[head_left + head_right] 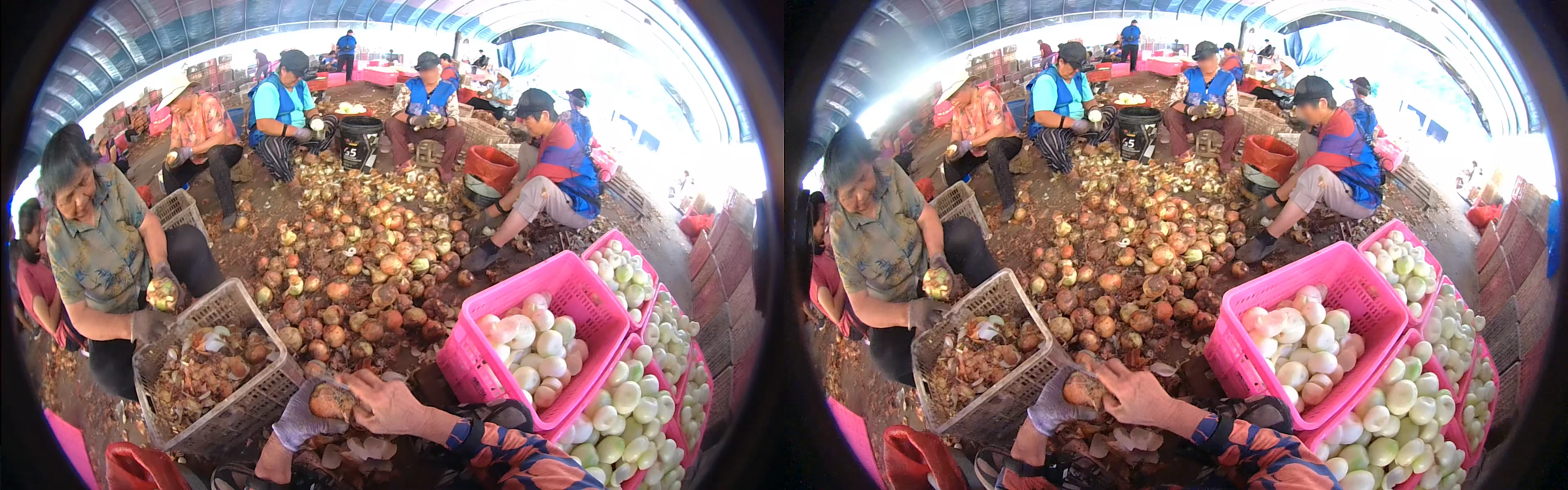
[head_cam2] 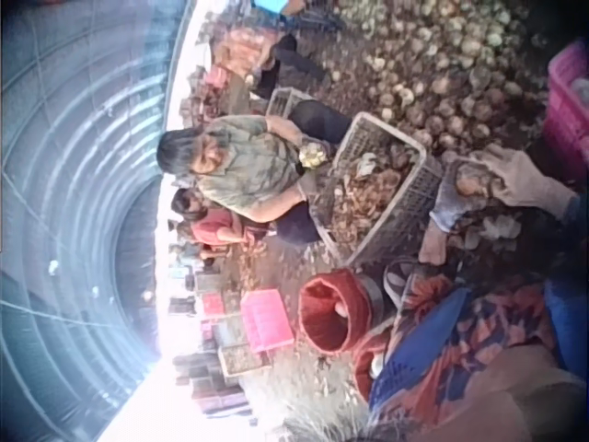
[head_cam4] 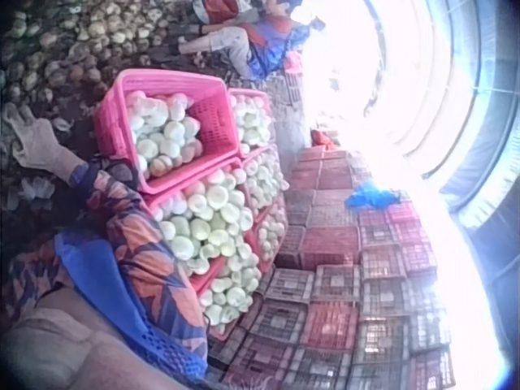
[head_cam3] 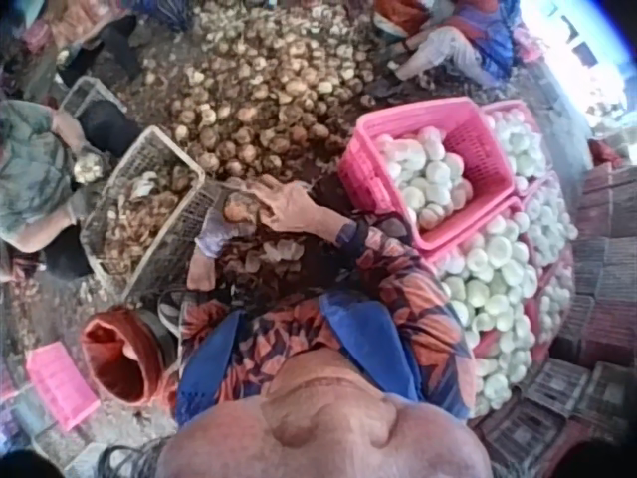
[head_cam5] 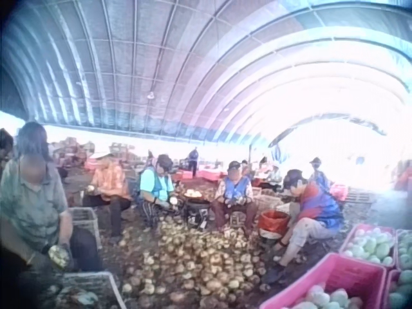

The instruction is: The person peels onions with a curved knife, removing the skins and placing the cleaned onions into a plastic basket.

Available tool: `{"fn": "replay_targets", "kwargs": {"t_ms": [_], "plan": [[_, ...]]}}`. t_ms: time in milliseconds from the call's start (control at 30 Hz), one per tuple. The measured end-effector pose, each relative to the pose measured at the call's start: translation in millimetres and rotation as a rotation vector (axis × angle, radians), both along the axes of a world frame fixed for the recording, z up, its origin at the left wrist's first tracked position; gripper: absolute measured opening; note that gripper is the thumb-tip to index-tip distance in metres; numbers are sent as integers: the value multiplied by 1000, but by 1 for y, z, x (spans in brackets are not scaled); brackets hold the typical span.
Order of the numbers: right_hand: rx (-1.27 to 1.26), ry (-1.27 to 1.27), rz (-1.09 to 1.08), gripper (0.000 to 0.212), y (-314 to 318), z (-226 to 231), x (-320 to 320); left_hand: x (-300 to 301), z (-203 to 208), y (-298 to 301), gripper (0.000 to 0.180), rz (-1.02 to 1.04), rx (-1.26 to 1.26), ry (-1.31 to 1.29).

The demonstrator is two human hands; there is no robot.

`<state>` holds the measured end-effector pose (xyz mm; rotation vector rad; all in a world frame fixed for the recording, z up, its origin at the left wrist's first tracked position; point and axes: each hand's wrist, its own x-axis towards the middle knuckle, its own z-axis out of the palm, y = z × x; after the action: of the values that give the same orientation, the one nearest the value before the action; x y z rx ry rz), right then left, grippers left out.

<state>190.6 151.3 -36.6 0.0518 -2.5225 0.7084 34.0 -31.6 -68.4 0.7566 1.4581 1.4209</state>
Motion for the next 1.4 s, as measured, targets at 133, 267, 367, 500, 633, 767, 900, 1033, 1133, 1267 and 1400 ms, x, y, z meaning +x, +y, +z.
{"fn": "replay_targets", "kwargs": {"t_ms": [133, 267, 367, 500, 633, 767, 900, 1033, 1133, 1267, 1400], "plan": [[152, 0, 160, 53, -4, -2, 10, -6, -4, -6, 102, -245, -24, -33], [171, 6, 191, 48, -12, -5, 14, 2, 17, -9, 100, -320, -124, -176], [180, 26, 248, 46, -17, -1, 12, -27, -1, -8, 104, -574, -46, 54], [-141, 61, 279, 31, -10, 0, 12, -3, 20, -12, 110, -435, -125, -282], [-591, 28, 156, 11, 3, 15, 8, -4, 15, -2, 111, -259, 58, -187], [-901, -211, 36, 10, 7, 49, -4, 8, 23, 2, 99, -33, 67, -63], [-1123, -292, -117, 10, 15, 52, 7, 13, 0, 23, 91, 109, 63, 193], [-1429, -173, -141, 14, 30, 47, 6, 13, 48, 6, 104, 133, 235, -88], [-1369, -81, -231, 15, 40, 52, 5, -1, 39, -2, 106, 89, 323, -49], [-992, -37, -402, 19, 74, 40, 11, 8, 58, -3, 108, 128, 516, -313], [37, -31, -413, 45, 60, 35, -3, 2, 55, -10, 104, 170, 526, -313]]}}
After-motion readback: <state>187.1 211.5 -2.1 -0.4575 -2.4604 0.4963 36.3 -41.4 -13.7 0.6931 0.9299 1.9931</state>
